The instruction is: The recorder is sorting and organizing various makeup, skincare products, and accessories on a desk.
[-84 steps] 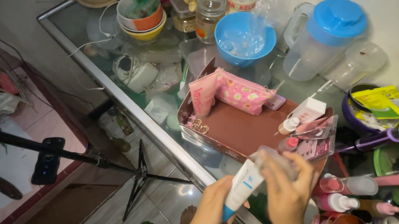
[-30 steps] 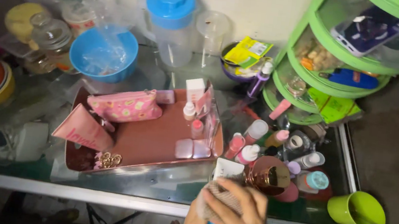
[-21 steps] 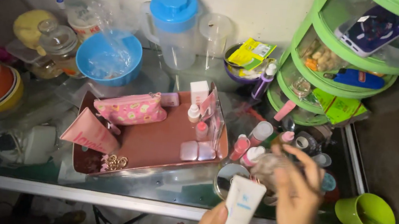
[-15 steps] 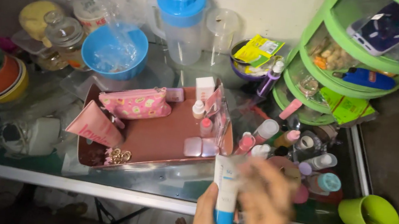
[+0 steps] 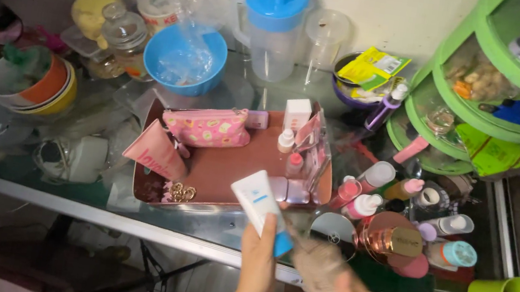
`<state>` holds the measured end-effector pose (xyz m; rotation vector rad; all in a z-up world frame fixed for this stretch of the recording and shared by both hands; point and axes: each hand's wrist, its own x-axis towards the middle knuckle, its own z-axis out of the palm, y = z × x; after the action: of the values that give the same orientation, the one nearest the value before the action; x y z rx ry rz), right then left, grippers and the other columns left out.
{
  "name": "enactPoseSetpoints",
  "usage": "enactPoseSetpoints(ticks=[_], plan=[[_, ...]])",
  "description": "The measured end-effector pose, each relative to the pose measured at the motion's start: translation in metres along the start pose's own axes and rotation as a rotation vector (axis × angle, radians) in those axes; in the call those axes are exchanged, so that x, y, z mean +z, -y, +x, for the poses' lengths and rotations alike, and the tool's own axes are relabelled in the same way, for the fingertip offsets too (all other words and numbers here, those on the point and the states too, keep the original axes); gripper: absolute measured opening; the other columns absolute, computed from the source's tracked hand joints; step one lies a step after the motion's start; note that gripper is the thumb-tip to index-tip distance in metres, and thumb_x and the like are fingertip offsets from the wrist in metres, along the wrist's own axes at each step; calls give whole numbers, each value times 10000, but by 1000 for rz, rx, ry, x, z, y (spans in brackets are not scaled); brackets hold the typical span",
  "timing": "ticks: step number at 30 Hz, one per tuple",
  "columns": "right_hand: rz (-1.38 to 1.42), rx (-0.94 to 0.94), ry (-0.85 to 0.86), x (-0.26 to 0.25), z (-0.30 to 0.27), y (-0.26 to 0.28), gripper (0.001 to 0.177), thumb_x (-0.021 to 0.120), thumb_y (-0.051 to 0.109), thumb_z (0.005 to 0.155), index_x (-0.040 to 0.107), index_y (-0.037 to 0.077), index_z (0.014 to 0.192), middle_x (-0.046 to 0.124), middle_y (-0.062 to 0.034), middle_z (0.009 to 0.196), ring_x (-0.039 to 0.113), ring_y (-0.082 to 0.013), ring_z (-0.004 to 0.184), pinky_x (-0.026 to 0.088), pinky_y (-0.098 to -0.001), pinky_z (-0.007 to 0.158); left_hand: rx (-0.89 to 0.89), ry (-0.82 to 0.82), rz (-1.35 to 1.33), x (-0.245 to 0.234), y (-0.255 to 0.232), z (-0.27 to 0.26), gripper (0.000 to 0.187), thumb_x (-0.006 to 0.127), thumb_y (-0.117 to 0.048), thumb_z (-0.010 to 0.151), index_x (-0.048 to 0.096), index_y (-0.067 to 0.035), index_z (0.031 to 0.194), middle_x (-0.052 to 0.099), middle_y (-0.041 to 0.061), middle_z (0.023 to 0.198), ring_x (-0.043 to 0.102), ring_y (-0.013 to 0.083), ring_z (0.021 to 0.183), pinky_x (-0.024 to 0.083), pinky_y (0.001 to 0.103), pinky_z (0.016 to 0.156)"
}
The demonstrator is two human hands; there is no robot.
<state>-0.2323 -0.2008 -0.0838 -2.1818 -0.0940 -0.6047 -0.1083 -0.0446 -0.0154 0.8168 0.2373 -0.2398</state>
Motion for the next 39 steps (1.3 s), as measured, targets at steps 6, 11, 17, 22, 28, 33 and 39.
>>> enactPoseSetpoints(ticks=[6,11,17,22,28,33,39], plan=[[-180,421,-40,32,8,-45,392,513,66,926,550,-17,1308,665,-177,1195,659,-281,1096,504,-373,971,194,-90,267,4,-8,-13,340,761,-112,878,668,27,1174,722,67,1019,673,125,908,545,280,824],[129,-30,-38,7,127,112,370,462,-12,972,547,-70,1327,650,-269,1233,644,-365,1126,487,-407,947,158,-139,177,16,-10,-25,398,816,5,784,711,45,1166,762,83,1011,712,134,899,572,289,812],[351,509,70,26,93,67,275,421,119,1051,613,-8,1202,657,-157,935,597,-213,809,519,-359,721,229,-135,322,17,-11,-32,358,824,2,805,744,49,1151,768,95,947,703,130,825,576,280,756],[652,543,-171,50,82,36,303,392,192,1133,588,-34,1181,587,-148,1085,544,-173,997,461,-333,906,346,-118,307,31,-11,-34,339,848,4,757,726,15,1073,753,64,945,704,118,824,584,273,742],[312,393,-188,69,48,-28,422,366,208,1088,570,-21,1376,619,-178,1352,587,-259,1231,434,-363,1055,1087,-25,990,47,-41,-44,331,883,-142,764,702,-70,1032,697,45,981,616,157,941,524,280,849],[85,146,-12,14,93,31,361,405,162,1065,578,-54,1296,664,-246,1111,655,-369,990,502,-411,841,589,-5,749,34,-44,-32,279,862,-151,768,741,-54,1000,695,30,881,645,116,818,543,247,743],[17,247,88,-28,112,60,207,542,137,989,648,-6,1095,657,-204,704,690,-356,630,504,-410,560,92,151,491,26,-40,-18,260,797,-106,852,757,-1,1087,749,39,884,679,87,786,552,251,728]])
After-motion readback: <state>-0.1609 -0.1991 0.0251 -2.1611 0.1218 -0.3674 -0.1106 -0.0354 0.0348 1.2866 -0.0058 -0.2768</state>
